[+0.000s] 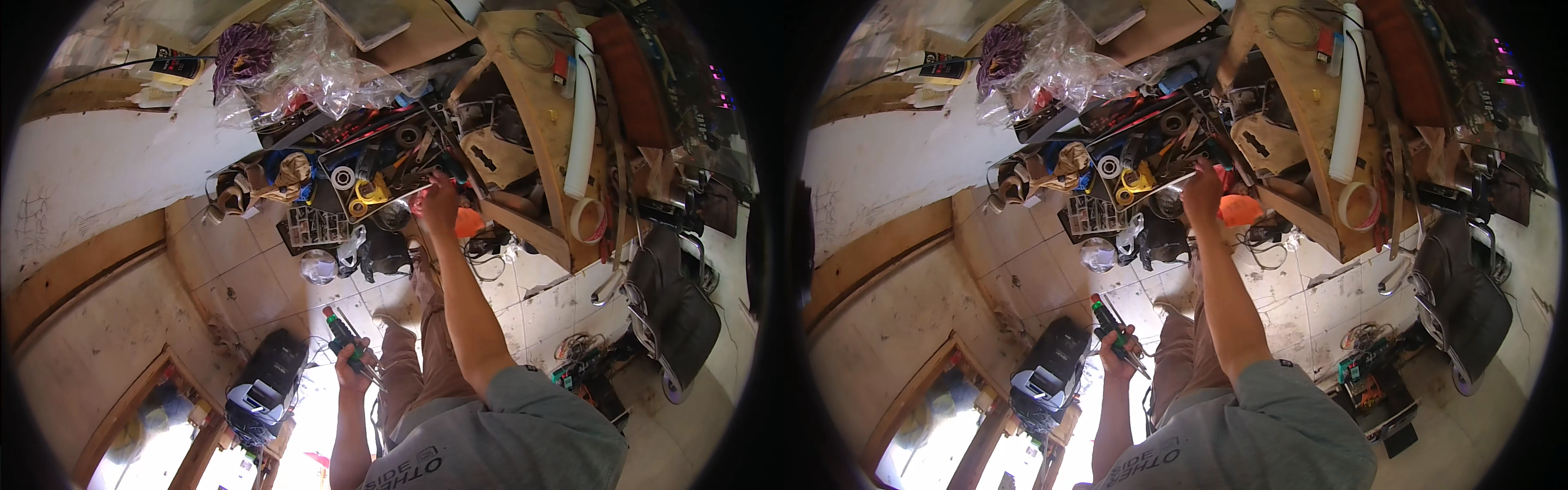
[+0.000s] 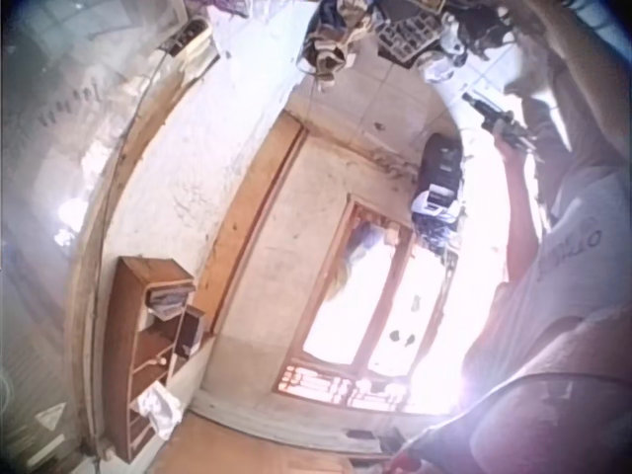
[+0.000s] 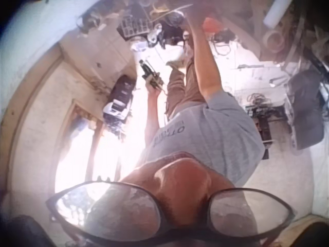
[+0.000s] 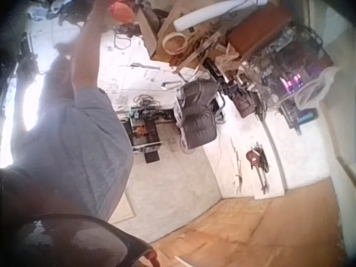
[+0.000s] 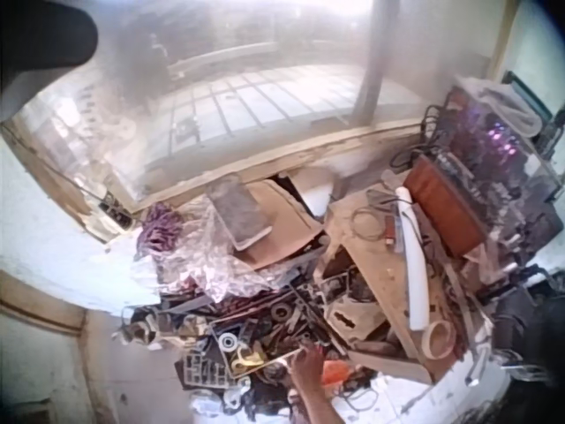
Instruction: The person works on a small CNC machine by handling a small metal component, picking up tools from a cluttered workbench, and using a handheld rotary tool and wrenches to adjust and secure parts on the machine bed.
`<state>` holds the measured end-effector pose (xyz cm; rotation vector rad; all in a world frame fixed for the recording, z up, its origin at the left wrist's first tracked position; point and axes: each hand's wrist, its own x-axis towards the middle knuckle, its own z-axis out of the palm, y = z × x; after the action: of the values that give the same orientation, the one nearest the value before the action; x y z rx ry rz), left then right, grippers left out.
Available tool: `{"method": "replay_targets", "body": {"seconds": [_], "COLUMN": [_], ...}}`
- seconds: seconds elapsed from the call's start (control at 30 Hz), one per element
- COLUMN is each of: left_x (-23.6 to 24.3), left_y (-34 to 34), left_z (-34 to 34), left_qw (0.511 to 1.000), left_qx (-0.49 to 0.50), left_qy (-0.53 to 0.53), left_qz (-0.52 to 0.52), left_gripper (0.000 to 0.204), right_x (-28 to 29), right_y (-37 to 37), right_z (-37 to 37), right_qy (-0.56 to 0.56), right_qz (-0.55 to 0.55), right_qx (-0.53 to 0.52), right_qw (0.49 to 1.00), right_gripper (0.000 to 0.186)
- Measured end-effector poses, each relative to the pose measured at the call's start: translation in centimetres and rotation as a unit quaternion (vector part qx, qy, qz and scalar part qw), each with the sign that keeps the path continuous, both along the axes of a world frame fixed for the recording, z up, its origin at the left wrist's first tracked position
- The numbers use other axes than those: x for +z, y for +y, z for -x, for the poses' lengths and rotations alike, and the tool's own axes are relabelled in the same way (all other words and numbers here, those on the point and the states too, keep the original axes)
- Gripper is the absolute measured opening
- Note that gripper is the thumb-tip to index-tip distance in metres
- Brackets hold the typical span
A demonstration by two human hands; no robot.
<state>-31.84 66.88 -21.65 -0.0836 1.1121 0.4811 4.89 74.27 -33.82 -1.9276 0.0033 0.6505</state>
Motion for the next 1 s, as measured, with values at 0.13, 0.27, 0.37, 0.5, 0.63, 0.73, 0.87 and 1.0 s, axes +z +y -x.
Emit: {"method": "replay_targets", "body": {"seconds": [0.13,0.27,0.37,0.5,0.63,0.73,0.87,1.0], "left_x": [0.4,0.7,0.6,0.3,0.9,1.0,1.0,1.1], "left_y": [0.8,0.7,0.5,0.0,0.3,0.2,0.3,0.2], "left_z": [0.0,0.1,0.0,0.0,-0.4,-0.2,-0.1,-0.5], "left_qw": [1.000,1.000,1.000,1.000,1.000,1.000,1.000,1.000], "left_qx": [-0.011,-0.019,-0.013,-0.007,-0.023,-0.015,-0.013,-0.012], "left_qy": [-0.007,-0.010,-0.008,-0.007,-0.004,-0.010,-0.018,0.011], "left_qz": [-0.002,-0.010,-0.005,-0.005,-0.008,-0.006,-0.006,-0.009], "left_gripper": [0.024,0.024,0.023,0.022,0.022,0.022,0.022,0.026], "right_x": [-3.4,-2.7,-3.3,-0.6,-3.0,-3.5,-4.7,-4.3], "right_y": [-1.3,-0.4,-0.5,0.6,1.1,0.1,0.0,1.3], "right_z": [-3.1,-5.0,-5.5,-5.6,-5.7,-4.9,-5.1,-6.2], "right_qy": [-0.252,-0.178,-0.179,0.021,-0.157,-0.200,-0.206,-0.090], "right_qz": [0.149,0.259,0.223,0.055,0.116,0.185,0.160,0.169], "right_qx": [0.177,0.274,0.256,0.165,0.284,0.330,0.332,0.336], "right_qw": [0.940,0.909,0.923,0.985,0.939,0.904,0.906,0.922], "right_gripper": [0.031,0.030,0.027,0.021,0.017,0.014,0.014,0.013]}}
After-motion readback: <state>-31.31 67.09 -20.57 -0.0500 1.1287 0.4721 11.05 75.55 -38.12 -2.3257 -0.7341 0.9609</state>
